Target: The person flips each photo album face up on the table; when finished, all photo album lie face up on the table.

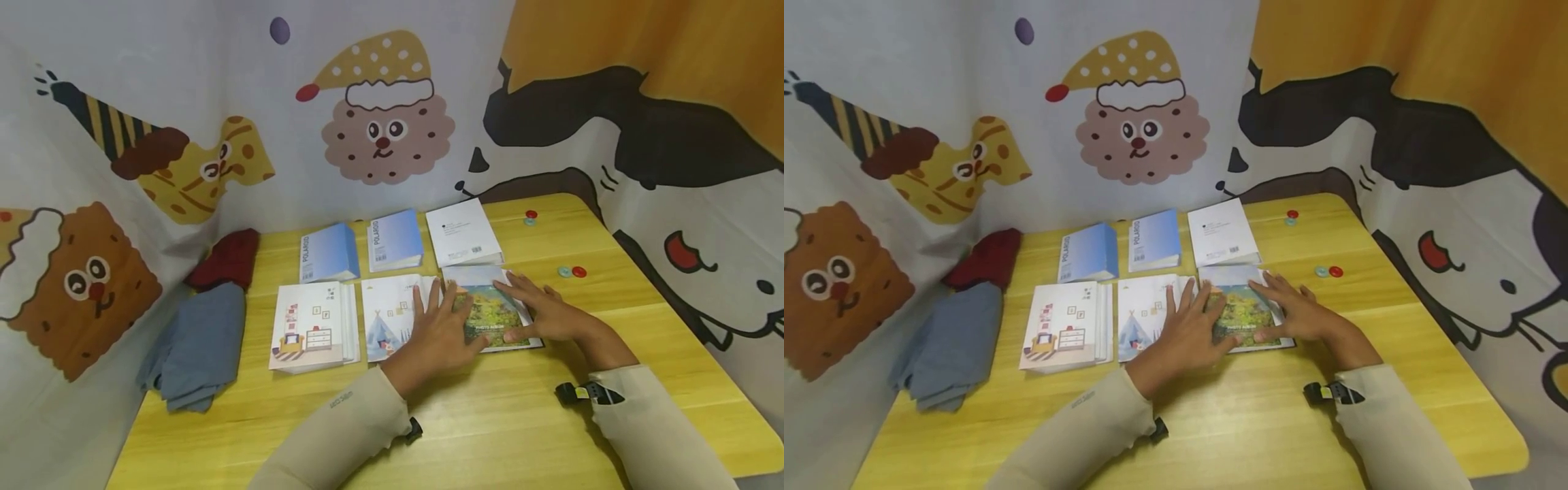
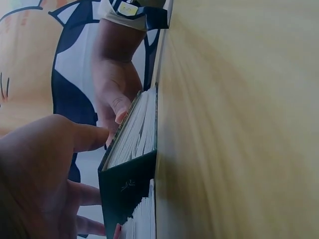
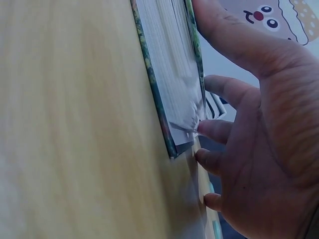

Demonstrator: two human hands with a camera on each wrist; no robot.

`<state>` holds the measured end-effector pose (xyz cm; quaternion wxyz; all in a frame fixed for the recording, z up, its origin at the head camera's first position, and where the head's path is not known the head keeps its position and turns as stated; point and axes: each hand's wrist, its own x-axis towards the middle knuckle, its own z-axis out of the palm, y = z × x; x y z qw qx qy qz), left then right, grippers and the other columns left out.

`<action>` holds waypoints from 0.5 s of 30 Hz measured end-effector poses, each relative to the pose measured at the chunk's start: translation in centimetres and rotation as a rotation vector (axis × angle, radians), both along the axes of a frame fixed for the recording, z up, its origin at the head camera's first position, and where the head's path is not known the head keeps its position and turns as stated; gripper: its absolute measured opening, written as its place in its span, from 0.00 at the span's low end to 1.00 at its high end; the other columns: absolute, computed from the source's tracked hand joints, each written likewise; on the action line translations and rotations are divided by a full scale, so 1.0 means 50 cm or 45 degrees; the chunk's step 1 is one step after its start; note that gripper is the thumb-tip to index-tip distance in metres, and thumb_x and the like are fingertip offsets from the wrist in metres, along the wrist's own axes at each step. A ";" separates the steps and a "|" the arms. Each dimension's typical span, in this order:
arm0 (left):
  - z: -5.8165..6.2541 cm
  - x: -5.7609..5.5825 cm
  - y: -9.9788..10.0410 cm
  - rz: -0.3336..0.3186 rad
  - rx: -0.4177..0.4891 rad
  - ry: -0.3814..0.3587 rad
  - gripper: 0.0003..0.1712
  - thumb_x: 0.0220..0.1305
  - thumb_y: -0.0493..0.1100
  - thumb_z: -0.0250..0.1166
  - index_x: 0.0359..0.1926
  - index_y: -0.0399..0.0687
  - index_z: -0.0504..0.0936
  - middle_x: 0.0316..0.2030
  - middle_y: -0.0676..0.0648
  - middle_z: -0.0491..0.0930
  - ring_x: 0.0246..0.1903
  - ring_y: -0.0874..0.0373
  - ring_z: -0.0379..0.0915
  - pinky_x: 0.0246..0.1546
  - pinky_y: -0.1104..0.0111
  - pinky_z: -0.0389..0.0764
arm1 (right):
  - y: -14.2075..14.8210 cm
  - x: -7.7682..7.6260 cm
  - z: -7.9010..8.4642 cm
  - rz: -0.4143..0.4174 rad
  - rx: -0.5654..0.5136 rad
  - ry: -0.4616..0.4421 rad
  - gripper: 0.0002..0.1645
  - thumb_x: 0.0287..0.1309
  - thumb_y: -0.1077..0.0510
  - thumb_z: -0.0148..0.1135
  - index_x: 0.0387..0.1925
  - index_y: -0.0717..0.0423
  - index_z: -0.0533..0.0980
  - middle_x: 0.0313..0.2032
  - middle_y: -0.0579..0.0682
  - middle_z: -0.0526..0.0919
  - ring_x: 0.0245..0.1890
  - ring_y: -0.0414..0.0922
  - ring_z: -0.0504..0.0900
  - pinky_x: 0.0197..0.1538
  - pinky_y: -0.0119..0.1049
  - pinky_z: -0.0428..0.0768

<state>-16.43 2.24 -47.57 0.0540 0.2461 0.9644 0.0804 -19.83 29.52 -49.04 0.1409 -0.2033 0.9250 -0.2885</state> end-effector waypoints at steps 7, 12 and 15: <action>-0.005 -0.007 0.006 0.001 -0.036 -0.002 0.52 0.75 0.82 0.48 0.88 0.62 0.56 0.90 0.43 0.44 0.89 0.35 0.33 0.84 0.28 0.34 | -0.003 0.000 0.008 -0.013 0.036 -0.002 0.68 0.55 0.35 0.83 0.88 0.45 0.56 0.88 0.68 0.42 0.87 0.74 0.36 0.76 0.87 0.32; -0.006 -0.008 0.005 0.002 -0.067 -0.015 0.53 0.75 0.81 0.48 0.89 0.62 0.54 0.90 0.43 0.43 0.89 0.34 0.35 0.84 0.29 0.35 | -0.004 0.001 0.002 -0.037 0.043 -0.017 0.69 0.54 0.33 0.83 0.88 0.43 0.55 0.88 0.67 0.39 0.87 0.73 0.34 0.76 0.87 0.29; -0.007 -0.006 0.003 0.011 -0.082 -0.030 0.53 0.75 0.82 0.48 0.89 0.64 0.53 0.90 0.44 0.43 0.89 0.34 0.35 0.85 0.30 0.35 | -0.006 0.005 -0.003 -0.040 0.052 -0.024 0.69 0.55 0.32 0.81 0.89 0.42 0.54 0.89 0.67 0.39 0.88 0.72 0.34 0.75 0.87 0.29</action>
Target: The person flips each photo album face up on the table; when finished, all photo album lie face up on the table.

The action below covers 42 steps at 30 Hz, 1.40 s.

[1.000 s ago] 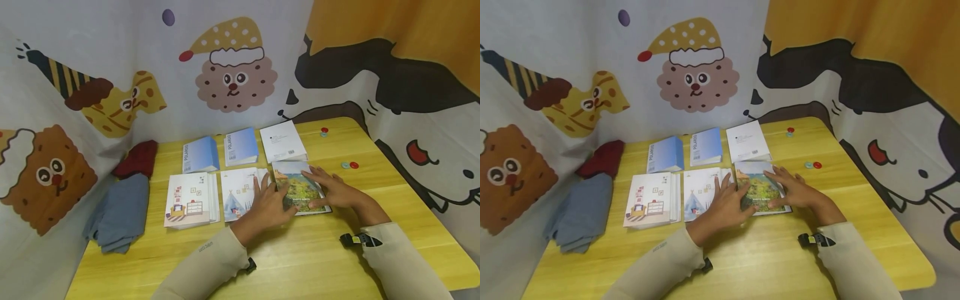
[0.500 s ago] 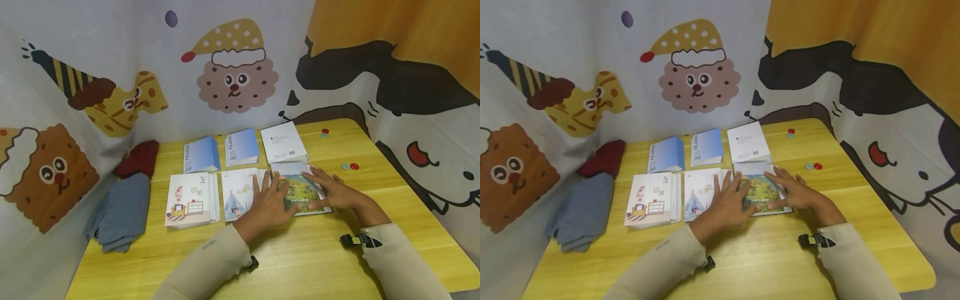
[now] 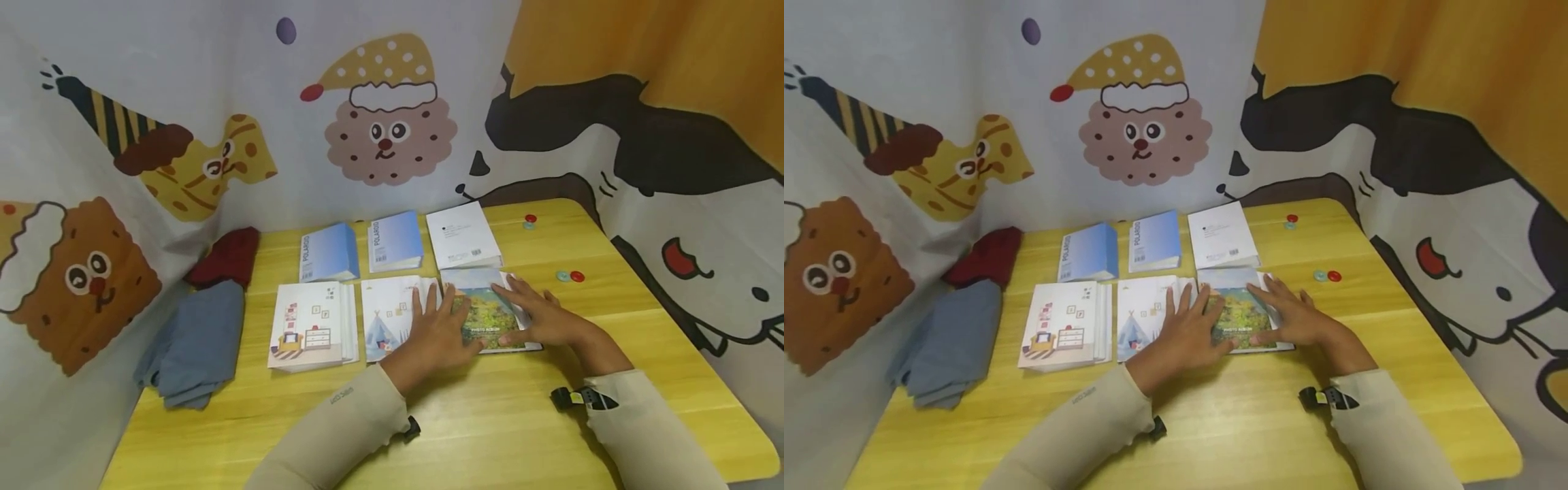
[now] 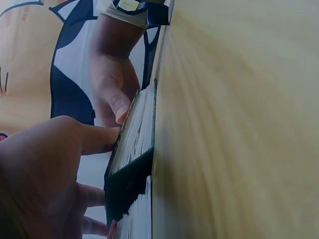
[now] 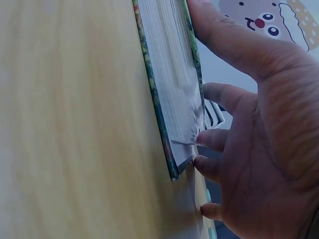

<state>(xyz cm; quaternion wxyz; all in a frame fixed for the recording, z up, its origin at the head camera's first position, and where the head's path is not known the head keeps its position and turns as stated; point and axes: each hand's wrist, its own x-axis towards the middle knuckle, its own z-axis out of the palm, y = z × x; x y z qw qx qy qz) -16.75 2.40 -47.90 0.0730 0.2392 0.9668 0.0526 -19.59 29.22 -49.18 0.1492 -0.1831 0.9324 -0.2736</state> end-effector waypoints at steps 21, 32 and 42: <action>0.056 -0.052 -0.179 0.244 0.022 0.099 0.52 0.77 0.81 0.44 0.90 0.64 0.50 0.90 0.45 0.43 0.88 0.29 0.38 0.84 0.29 0.48 | -0.089 -0.021 0.100 -0.075 0.397 0.390 0.55 0.70 0.23 0.59 0.83 0.53 0.66 0.84 0.65 0.61 0.80 0.71 0.66 0.76 0.83 0.59; 0.076 -0.123 -0.320 0.427 -0.005 0.078 0.53 0.77 0.78 0.50 0.90 0.62 0.48 0.90 0.39 0.41 0.86 0.23 0.38 0.79 0.22 0.52 | -0.224 -0.078 0.126 0.082 0.258 0.405 0.57 0.70 0.21 0.59 0.86 0.48 0.62 0.89 0.58 0.51 0.87 0.64 0.54 0.80 0.81 0.53; 0.071 -0.176 -0.395 0.535 0.065 -0.095 0.54 0.77 0.72 0.55 0.91 0.58 0.45 0.89 0.33 0.36 0.84 0.17 0.36 0.78 0.22 0.54 | -0.356 -0.125 0.137 0.199 0.265 0.203 0.60 0.71 0.22 0.58 0.90 0.43 0.50 0.90 0.56 0.36 0.90 0.61 0.31 0.83 0.78 0.29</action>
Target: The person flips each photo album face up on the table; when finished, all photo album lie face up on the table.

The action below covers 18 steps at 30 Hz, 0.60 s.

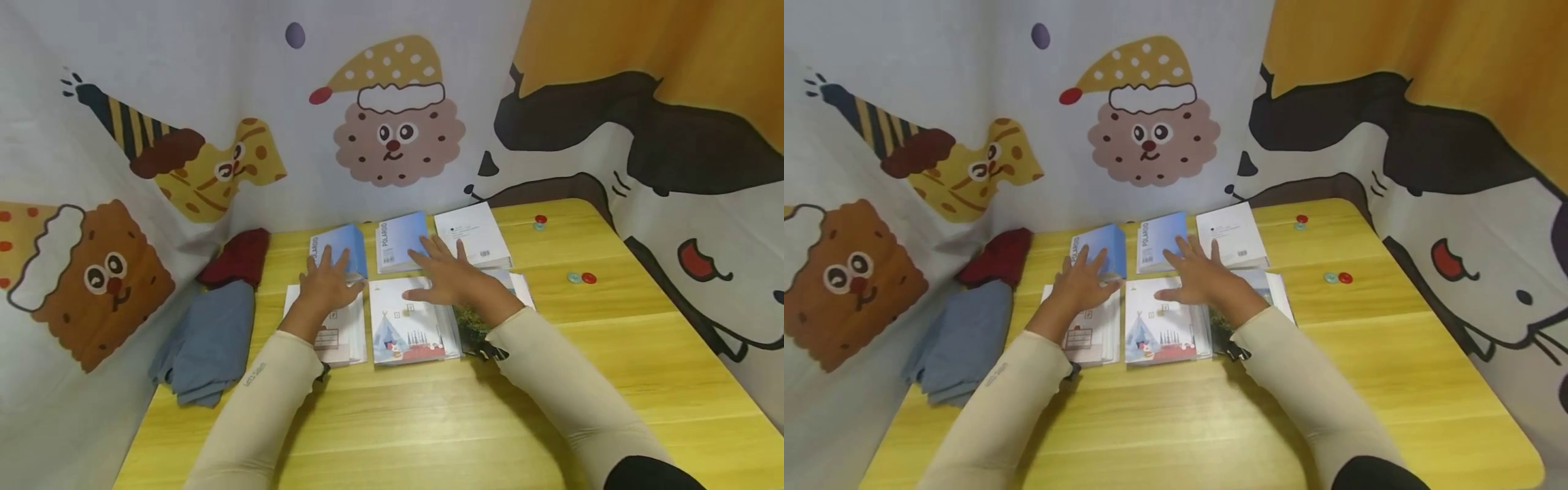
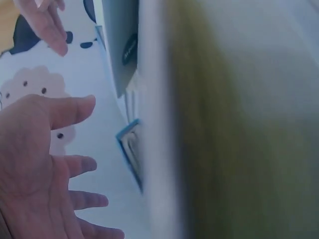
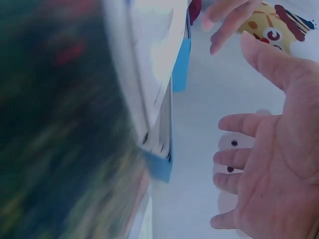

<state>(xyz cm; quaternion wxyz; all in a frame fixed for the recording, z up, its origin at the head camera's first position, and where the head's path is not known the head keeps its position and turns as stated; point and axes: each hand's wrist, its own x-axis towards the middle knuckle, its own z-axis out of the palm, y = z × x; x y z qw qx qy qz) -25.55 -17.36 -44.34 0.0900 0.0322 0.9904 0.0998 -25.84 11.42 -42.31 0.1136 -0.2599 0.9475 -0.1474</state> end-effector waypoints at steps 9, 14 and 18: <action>-0.019 -0.016 -0.014 0.040 0.087 -0.091 0.54 0.80 0.70 0.54 0.91 0.54 0.40 0.88 0.28 0.34 0.83 0.15 0.34 0.79 0.23 0.49 | -0.089 -0.046 -0.001 0.076 0.112 -0.096 0.63 0.69 0.20 0.57 0.90 0.44 0.47 0.90 0.56 0.36 0.90 0.61 0.33 0.83 0.78 0.34; -0.039 -0.018 -0.017 0.073 0.105 -0.064 0.50 0.83 0.69 0.50 0.90 0.52 0.44 0.87 0.27 0.36 0.83 0.16 0.33 0.82 0.26 0.48 | -0.125 -0.054 -0.010 0.087 0.170 -0.122 0.62 0.70 0.21 0.58 0.90 0.44 0.47 0.90 0.55 0.39 0.91 0.59 0.34 0.84 0.77 0.33; -0.051 -0.024 -0.016 0.116 0.131 -0.034 0.46 0.85 0.67 0.47 0.90 0.51 0.47 0.87 0.26 0.38 0.83 0.16 0.35 0.82 0.27 0.50 | -0.145 -0.056 -0.020 0.102 0.156 -0.139 0.60 0.71 0.24 0.60 0.90 0.44 0.49 0.90 0.55 0.42 0.91 0.59 0.34 0.84 0.76 0.31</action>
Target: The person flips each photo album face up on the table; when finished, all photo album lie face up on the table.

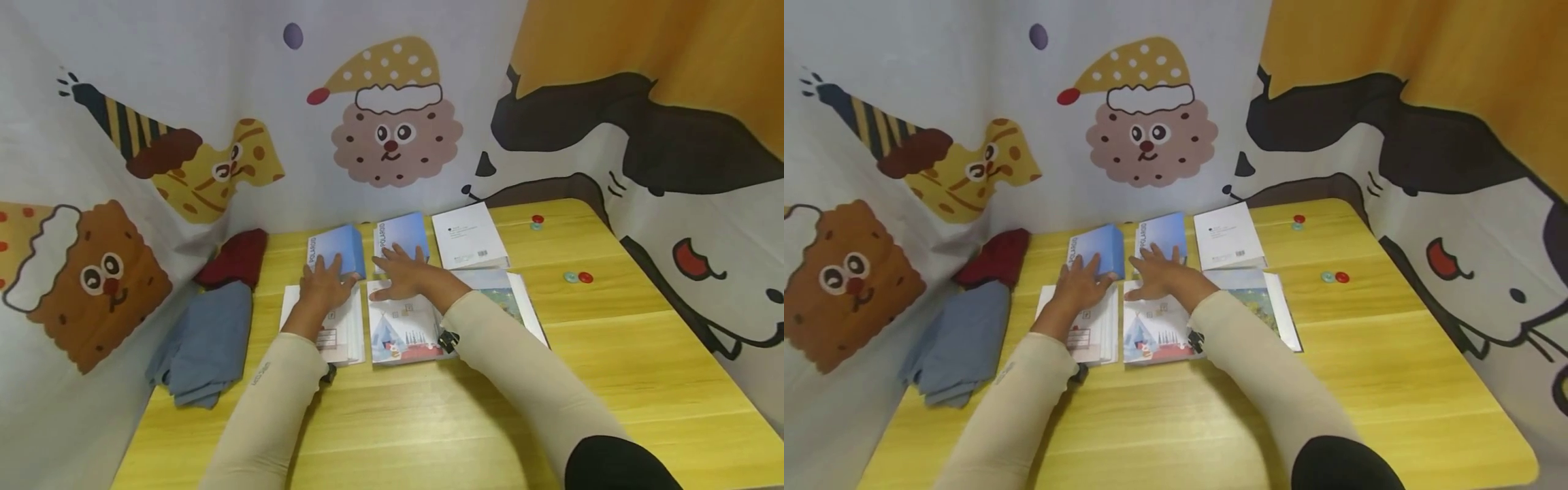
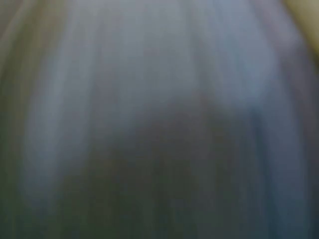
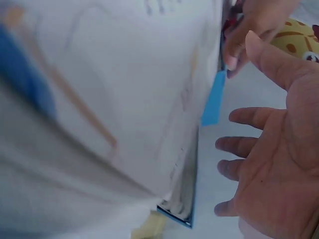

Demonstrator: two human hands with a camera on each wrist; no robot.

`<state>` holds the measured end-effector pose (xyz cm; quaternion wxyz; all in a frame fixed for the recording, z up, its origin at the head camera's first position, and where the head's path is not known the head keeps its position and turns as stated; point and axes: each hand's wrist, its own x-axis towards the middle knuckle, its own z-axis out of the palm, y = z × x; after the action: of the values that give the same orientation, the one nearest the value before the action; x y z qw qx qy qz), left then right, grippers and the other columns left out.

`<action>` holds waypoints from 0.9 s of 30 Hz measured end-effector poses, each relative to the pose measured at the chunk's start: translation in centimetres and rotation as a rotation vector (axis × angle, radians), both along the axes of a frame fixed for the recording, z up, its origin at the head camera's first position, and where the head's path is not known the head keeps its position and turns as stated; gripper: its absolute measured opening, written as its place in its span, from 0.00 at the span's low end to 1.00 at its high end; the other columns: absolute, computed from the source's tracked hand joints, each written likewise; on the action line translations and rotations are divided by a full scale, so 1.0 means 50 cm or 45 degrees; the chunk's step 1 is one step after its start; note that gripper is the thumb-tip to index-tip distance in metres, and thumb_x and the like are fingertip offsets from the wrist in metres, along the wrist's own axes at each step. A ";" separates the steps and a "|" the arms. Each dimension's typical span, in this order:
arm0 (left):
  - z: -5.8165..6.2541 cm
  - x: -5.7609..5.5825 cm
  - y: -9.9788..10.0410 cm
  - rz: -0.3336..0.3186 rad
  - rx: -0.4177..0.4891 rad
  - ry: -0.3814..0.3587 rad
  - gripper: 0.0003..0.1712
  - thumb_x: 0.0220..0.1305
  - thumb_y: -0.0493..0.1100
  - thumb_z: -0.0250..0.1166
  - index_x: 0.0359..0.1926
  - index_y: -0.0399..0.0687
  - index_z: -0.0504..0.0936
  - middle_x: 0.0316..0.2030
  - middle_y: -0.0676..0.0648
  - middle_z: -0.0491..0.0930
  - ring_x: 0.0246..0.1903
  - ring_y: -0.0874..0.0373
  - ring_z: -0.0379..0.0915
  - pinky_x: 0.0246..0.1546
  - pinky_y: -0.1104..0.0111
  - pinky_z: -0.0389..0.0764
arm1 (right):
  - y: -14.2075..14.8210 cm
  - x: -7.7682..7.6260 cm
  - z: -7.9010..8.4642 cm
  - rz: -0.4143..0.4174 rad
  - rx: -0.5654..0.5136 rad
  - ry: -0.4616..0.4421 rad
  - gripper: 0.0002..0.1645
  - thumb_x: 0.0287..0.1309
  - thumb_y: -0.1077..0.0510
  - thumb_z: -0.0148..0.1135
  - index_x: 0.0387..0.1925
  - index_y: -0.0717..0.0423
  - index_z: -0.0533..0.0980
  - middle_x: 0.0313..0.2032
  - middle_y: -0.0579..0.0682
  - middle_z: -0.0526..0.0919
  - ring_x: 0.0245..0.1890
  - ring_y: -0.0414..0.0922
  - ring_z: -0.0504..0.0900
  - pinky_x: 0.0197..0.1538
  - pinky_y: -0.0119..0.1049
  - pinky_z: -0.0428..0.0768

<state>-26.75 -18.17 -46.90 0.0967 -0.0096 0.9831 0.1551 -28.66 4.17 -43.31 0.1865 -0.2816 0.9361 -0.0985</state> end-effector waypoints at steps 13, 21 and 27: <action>-0.006 -0.003 -0.003 0.019 -0.022 0.081 0.40 0.86 0.58 0.52 0.88 0.49 0.55 0.84 0.25 0.52 0.81 0.19 0.51 0.79 0.30 0.63 | -0.042 -0.013 -0.032 0.081 -0.107 -0.097 0.58 0.71 0.25 0.61 0.89 0.43 0.52 0.89 0.48 0.51 0.90 0.59 0.32 0.83 0.73 0.22; 0.045 0.026 -0.025 0.009 -0.018 0.036 0.44 0.84 0.62 0.53 0.89 0.50 0.53 0.86 0.27 0.47 0.83 0.20 0.44 0.79 0.23 0.52 | -0.045 -0.017 -0.022 0.107 -0.090 -0.142 0.57 0.72 0.26 0.61 0.89 0.42 0.50 0.89 0.50 0.48 0.90 0.59 0.31 0.81 0.75 0.20; 0.131 0.040 -0.052 -0.080 -0.019 -0.085 0.47 0.84 0.62 0.53 0.90 0.48 0.47 0.87 0.27 0.39 0.83 0.18 0.40 0.79 0.23 0.52 | -0.036 -0.032 0.002 0.109 -0.040 -0.153 0.57 0.73 0.25 0.58 0.90 0.42 0.49 0.90 0.53 0.45 0.90 0.60 0.32 0.82 0.76 0.23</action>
<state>-24.77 -20.77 -40.36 0.1342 0.0152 0.9803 0.1441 -30.27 2.38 -43.21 0.2419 -0.3178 0.9087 -0.1216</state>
